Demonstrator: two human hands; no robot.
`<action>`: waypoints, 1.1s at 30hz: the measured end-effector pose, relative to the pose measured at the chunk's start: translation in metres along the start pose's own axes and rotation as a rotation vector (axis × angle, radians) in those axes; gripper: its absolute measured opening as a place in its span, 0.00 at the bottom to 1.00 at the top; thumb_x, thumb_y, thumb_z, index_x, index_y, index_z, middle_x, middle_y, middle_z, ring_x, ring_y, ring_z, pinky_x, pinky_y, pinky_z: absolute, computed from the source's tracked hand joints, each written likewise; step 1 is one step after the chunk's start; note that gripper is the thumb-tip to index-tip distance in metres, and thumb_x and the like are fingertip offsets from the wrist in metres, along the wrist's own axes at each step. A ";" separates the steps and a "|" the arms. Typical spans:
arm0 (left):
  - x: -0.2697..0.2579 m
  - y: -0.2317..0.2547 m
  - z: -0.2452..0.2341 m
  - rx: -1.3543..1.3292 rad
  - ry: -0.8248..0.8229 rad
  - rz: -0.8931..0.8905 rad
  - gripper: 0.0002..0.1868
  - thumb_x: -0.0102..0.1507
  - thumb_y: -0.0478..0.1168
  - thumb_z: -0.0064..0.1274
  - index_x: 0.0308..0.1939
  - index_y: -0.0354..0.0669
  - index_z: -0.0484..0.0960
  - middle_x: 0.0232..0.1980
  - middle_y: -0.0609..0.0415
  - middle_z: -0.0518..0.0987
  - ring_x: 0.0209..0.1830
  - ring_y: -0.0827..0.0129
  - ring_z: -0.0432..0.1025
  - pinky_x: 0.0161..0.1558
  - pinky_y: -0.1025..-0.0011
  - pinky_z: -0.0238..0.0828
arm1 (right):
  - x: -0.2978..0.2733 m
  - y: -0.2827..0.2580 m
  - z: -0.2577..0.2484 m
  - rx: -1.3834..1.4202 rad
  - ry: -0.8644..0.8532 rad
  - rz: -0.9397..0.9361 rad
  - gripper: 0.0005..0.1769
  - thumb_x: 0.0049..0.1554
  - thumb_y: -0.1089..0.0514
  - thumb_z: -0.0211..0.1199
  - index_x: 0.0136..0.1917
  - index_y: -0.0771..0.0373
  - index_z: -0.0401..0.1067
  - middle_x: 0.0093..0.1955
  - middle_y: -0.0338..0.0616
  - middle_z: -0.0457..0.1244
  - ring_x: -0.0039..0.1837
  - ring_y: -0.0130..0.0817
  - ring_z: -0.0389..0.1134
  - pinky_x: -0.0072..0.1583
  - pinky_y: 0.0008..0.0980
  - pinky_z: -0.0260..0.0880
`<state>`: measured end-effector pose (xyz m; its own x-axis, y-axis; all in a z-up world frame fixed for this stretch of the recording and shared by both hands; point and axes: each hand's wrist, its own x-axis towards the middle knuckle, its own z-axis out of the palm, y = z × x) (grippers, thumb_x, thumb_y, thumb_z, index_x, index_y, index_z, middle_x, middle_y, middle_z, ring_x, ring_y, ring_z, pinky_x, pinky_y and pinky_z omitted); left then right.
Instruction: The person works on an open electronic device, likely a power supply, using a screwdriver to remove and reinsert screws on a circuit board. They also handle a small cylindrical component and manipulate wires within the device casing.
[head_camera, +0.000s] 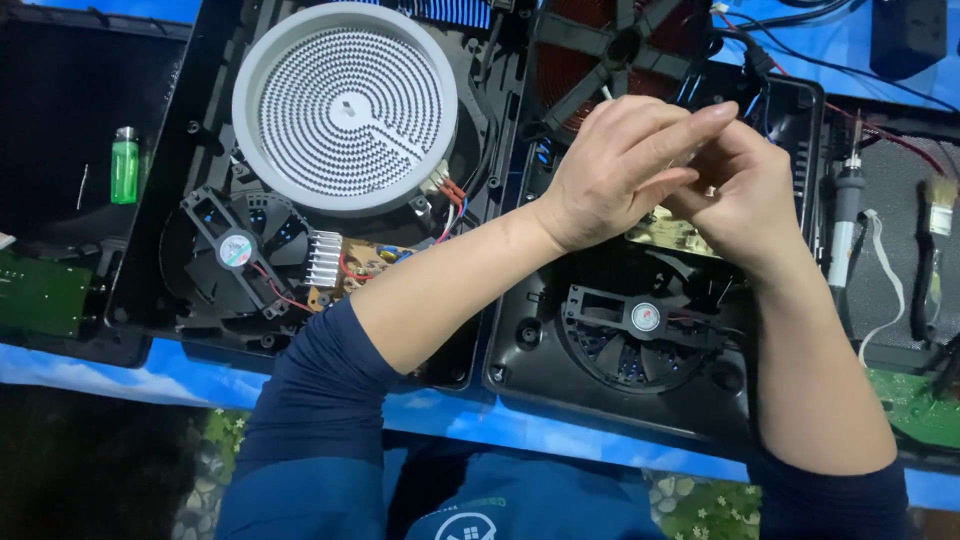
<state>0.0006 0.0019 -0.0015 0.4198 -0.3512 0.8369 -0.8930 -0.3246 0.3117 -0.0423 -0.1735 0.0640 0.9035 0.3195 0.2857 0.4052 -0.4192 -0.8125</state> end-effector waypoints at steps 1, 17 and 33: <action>-0.002 0.000 0.001 0.004 0.000 -0.003 0.33 0.81 0.48 0.50 0.83 0.67 0.46 0.62 0.63 0.76 0.63 0.69 0.72 0.66 0.66 0.72 | -0.001 0.005 0.001 0.003 -0.004 -0.001 0.18 0.63 0.66 0.69 0.63 0.71 0.68 0.54 0.49 0.66 0.54 0.35 0.69 0.55 0.30 0.72; -0.001 -0.001 0.003 0.004 -0.015 -0.013 0.36 0.81 0.50 0.49 0.84 0.70 0.42 0.60 0.68 0.76 0.61 0.71 0.72 0.64 0.67 0.68 | 0.000 0.009 0.004 -0.204 0.019 -0.058 0.11 0.60 0.69 0.68 0.56 0.67 0.72 0.45 0.45 0.64 0.45 0.31 0.61 0.45 0.30 0.59; 0.005 0.000 -0.002 0.011 0.043 0.074 0.45 0.78 0.38 0.57 0.84 0.76 0.40 0.56 0.64 0.74 0.54 0.70 0.72 0.57 0.67 0.70 | -0.001 0.027 0.001 -0.302 -0.002 -0.129 0.11 0.57 0.71 0.71 0.49 0.67 0.70 0.44 0.45 0.60 0.45 0.36 0.58 0.45 0.33 0.58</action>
<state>0.0029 0.0019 0.0037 0.3453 -0.3370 0.8759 -0.9193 -0.3093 0.2434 -0.0329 -0.1845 0.0412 0.8421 0.3875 0.3751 0.5393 -0.6085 -0.5821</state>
